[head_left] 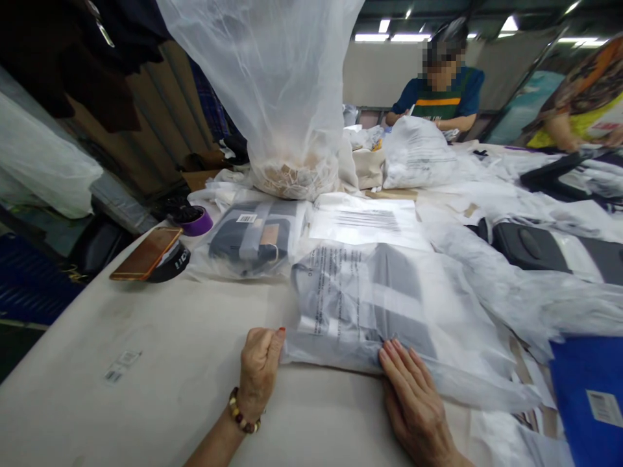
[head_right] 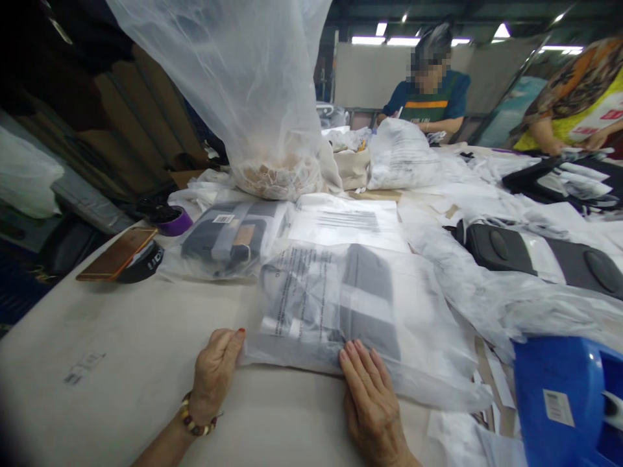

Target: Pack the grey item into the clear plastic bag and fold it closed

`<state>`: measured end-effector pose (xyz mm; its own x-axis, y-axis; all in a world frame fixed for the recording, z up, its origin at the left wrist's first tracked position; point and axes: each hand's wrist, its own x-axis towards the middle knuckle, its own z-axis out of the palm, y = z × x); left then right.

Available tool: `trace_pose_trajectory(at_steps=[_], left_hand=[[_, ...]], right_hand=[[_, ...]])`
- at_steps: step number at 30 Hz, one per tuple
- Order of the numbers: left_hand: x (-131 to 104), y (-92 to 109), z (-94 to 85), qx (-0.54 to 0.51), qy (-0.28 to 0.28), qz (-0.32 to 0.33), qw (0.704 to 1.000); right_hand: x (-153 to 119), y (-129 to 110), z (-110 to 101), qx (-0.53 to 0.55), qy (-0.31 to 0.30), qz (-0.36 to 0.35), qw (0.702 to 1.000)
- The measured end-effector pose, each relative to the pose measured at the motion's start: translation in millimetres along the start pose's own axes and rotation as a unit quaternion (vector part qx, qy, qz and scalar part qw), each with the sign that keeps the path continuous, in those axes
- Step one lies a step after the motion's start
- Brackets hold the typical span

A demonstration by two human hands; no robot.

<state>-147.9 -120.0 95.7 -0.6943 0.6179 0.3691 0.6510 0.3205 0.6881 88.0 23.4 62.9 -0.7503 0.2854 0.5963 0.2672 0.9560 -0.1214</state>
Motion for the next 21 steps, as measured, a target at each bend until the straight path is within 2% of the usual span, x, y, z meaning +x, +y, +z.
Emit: trace_pose_trajectory(at_steps=[7, 16, 19, 21], left_hand=[[2, -8, 6.6, 0.032, 0.04, 0.06, 0.997], [4, -17, 13.5, 0.046, 0.09, 0.131, 0.986], [5, -21, 12.8, 0.07, 0.107, 0.162, 0.978], [5, -23, 11.2, 0.066, 0.098, 0.145, 0.982]], right_hand=[[3, -1, -2, 0.006, 0.0, 0.008, 1.0], [16, -3, -17, 0.006, -0.03, 0.024, 0.999], [17, -3, -30, -0.005, -0.047, 0.047, 0.998], [11, 0, -46, -0.032, -0.049, 0.08, 0.995]])
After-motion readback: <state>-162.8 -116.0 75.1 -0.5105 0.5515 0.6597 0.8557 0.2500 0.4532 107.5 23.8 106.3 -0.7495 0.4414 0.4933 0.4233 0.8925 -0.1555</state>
